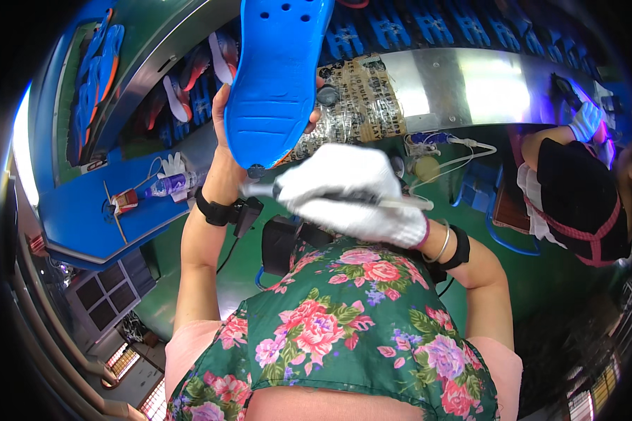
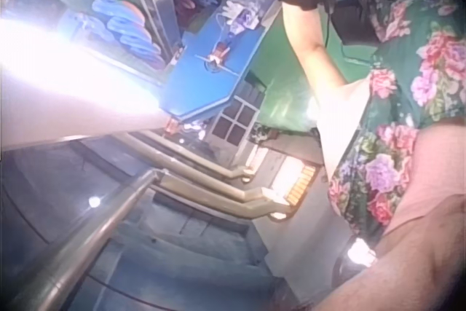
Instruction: Applying glue to blue shoe soles using a brush on a factory assembly line.
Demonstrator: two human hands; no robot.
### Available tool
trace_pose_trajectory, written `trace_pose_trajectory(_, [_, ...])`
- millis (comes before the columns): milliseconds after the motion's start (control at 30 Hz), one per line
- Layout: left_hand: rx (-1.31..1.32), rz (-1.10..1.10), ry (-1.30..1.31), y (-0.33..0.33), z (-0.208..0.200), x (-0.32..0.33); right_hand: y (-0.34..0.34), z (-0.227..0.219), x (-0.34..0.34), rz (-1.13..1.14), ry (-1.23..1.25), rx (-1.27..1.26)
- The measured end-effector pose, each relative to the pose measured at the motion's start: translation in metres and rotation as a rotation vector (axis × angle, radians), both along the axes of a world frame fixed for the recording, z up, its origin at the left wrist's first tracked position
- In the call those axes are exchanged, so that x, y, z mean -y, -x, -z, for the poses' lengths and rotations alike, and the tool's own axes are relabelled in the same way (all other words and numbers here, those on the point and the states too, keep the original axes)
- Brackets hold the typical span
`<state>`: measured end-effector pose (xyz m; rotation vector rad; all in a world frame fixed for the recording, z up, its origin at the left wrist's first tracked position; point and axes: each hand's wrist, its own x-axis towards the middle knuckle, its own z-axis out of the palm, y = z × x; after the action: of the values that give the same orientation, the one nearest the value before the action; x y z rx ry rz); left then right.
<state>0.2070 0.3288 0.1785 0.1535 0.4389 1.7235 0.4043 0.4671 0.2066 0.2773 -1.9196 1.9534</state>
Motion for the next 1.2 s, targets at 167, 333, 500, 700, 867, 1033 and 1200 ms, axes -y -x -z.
trace_pose_trajectory(167, [0.028, 0.105, -0.122, 0.009, 0.009, 0.012, 0.008, 0.000, 0.001, -0.050, -0.139, -0.036])
trace_pose_trajectory(333, [0.083, -0.074, 0.104, -0.015, 0.009, 0.013, 0.016, -0.004, -0.030, 0.147, -0.090, 0.010])
trace_pose_trajectory(500, [0.100, -0.010, 0.097, -0.029, 0.016, 0.018, 0.056, -0.017, -0.079, 0.491, -0.479, -0.233])
trace_pose_trajectory(700, [0.074, -0.003, 0.041, -0.029, 0.026, 0.024, 0.068, -0.012, -0.070, 0.552, -0.796, -0.356])
trace_pose_trajectory(867, [0.103, -0.159, 0.061, -0.021, 0.035, 0.027, 0.024, 0.002, -0.003, 0.144, -0.445, -0.217])
trace_pose_trajectory(1033, [0.080, -0.233, -0.004, -0.030, 0.026, 0.032, 0.055, -0.016, -0.046, 0.332, -0.523, -0.186])
trace_pose_trajectory(1200, [0.146, -0.413, 0.099, -0.030, 0.015, 0.031, 0.053, -0.019, -0.030, -0.016, -0.328, -0.039])
